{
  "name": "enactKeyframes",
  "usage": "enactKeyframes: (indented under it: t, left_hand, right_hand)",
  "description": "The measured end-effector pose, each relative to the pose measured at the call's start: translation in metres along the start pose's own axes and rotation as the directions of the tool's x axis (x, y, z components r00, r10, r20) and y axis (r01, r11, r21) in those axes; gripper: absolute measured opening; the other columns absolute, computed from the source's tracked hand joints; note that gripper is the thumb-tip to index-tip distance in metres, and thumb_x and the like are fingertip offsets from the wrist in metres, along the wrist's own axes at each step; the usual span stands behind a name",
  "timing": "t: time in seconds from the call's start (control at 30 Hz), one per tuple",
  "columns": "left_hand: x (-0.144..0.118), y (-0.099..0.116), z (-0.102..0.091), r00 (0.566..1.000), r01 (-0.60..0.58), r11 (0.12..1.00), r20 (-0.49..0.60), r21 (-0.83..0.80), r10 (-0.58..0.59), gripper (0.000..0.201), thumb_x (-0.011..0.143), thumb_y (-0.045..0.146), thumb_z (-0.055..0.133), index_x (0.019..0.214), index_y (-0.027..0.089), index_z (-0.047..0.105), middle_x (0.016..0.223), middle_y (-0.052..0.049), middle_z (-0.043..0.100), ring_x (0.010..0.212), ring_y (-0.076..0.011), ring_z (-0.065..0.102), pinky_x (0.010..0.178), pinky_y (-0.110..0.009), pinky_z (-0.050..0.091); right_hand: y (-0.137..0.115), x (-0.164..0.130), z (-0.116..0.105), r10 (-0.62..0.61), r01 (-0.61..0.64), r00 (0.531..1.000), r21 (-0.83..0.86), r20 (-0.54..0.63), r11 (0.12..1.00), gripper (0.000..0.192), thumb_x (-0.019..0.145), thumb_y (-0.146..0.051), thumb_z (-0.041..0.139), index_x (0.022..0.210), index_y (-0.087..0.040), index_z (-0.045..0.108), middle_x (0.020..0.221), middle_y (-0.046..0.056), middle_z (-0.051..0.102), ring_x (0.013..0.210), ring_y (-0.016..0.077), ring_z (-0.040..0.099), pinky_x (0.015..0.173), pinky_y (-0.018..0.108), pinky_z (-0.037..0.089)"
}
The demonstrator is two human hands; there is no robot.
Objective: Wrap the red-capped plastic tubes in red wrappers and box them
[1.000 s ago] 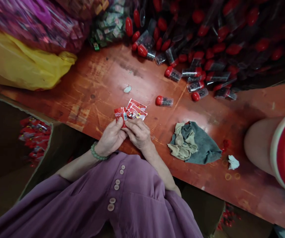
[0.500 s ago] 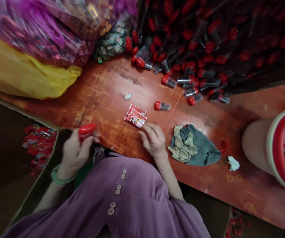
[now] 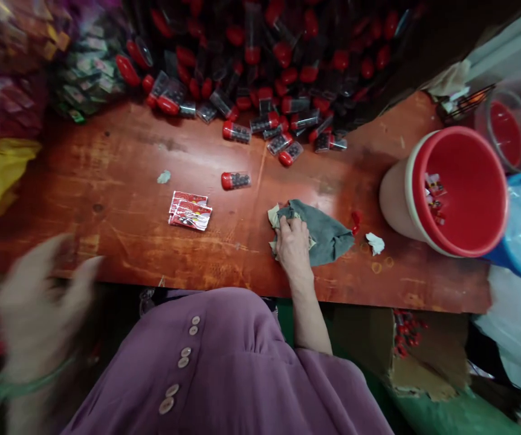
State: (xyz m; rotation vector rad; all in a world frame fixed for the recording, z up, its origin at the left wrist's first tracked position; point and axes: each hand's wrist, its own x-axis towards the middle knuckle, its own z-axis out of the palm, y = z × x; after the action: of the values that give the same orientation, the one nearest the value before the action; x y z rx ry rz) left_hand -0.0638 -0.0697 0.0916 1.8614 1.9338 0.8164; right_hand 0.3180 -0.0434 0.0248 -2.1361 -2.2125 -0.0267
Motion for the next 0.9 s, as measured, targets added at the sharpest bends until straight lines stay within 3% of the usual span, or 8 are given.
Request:
enactKeyframes:
  t: [0.03,0.1,0.23,0.43,0.53,0.7,0.8,0.9]
  left_hand:
    - [0.011,0.017,0.03,0.987,-0.16,0.986,0.006,-0.045,0.161,0.055,0.089,0.031,0.062,0.142,0.034,0.047,0.134,-0.004,0.063,0.118,-0.0308,0.061,0.103,-0.053,0.048]
    - [0.028,0.056,0.09,0.886,-0.396,0.897,0.174,-0.197,0.43,0.046,0.094,0.029,0.052,0.139,0.016,0.049,0.131,-0.014,0.064,0.12,-0.0282,0.06,0.103,-0.046,0.05]
    - [0.05,0.126,0.181,0.626,-0.659,0.733,0.416,-0.171,0.66,0.049,0.095,0.011,0.039,0.143,0.008,0.041,0.15,-0.019,0.045,0.137,-0.0308,0.044,0.104,-0.045,0.042]
    - [0.059,0.149,0.224,0.42,-0.828,0.536,0.453,-0.162,0.786,0.034,0.098,0.014,0.03,0.106,0.007,0.062,0.105,-0.018,0.066,0.102,-0.0279,0.059,0.082,-0.04,0.038]
    - [0.062,0.149,0.231,0.426,-0.804,0.557,0.451,-0.208,0.784,0.034,0.098,0.015,0.032,0.097,0.008,0.065,0.089,-0.017,0.068,0.09,-0.0273,0.06,0.079,-0.04,0.034]
    - [0.064,0.151,0.227,0.537,-0.67,0.695,0.477,-0.259,0.696,0.048,0.097,0.046,0.045,0.088,0.007,0.071,0.081,-0.021,0.07,0.085,-0.03,0.061,0.083,-0.047,0.035]
    - [0.058,0.139,0.195,0.62,-0.638,0.74,0.428,-0.214,0.658,0.045,0.091,0.049,0.056,0.097,0.006,0.068,0.095,-0.021,0.07,0.099,-0.0334,0.061,0.091,-0.051,0.039]
    - [0.052,0.109,0.148,0.649,-0.634,0.741,0.37,-0.222,0.665,0.037,0.094,0.036,0.054,0.115,0.006,0.062,0.114,-0.022,0.067,0.111,-0.0329,0.061,0.099,-0.051,0.044]
  right_hand:
    - [0.003,0.0,0.006,-0.018,0.02,0.998,0.033,-0.053,0.999,0.032,0.093,-0.024,0.047,0.113,-0.013,0.069,0.089,0.015,0.061,0.084,0.0272,0.051,0.073,0.043,0.046]
    - [0.008,0.001,0.013,-0.044,0.06,0.988,0.112,-0.147,0.992,0.025,0.092,-0.024,0.049,0.101,-0.017,0.071,0.08,0.01,0.058,0.08,0.0251,0.051,0.072,0.04,0.046]
    - [0.015,0.002,0.014,0.005,0.07,0.969,0.295,-0.247,0.953,0.024,0.091,-0.032,0.056,0.075,-0.02,0.067,0.068,0.004,0.056,0.071,0.0215,0.052,0.068,0.035,0.046]
    - [0.032,-0.002,-0.01,0.078,-0.043,0.996,0.579,-0.035,0.814,0.027,0.089,-0.04,0.06,0.075,-0.019,0.069,0.067,0.002,0.062,0.062,0.0166,0.057,0.062,0.03,0.046]
    - [0.04,-0.001,-0.022,0.106,-0.106,0.994,0.619,0.037,0.779,0.031,0.088,-0.045,0.059,0.076,-0.019,0.071,0.068,0.002,0.064,0.061,0.0156,0.057,0.06,0.029,0.045]
    - [0.041,0.02,-0.039,0.228,-0.22,0.972,0.515,0.049,0.829,0.043,0.079,-0.054,0.068,0.058,-0.019,0.058,0.05,-0.003,0.05,0.048,0.0113,0.043,0.05,0.026,0.036]
    - [0.026,0.049,-0.044,0.073,-0.075,0.997,0.469,0.023,0.88,0.032,0.086,-0.049,0.064,0.082,-0.018,0.068,0.071,0.003,0.066,0.062,0.0169,0.058,0.062,0.03,0.046]
    - [-0.001,0.082,-0.036,-0.192,0.187,0.981,0.418,-0.031,0.889,0.029,0.09,-0.039,0.063,0.109,-0.019,0.067,0.101,0.011,0.072,0.092,0.026,0.066,0.083,0.041,0.051]
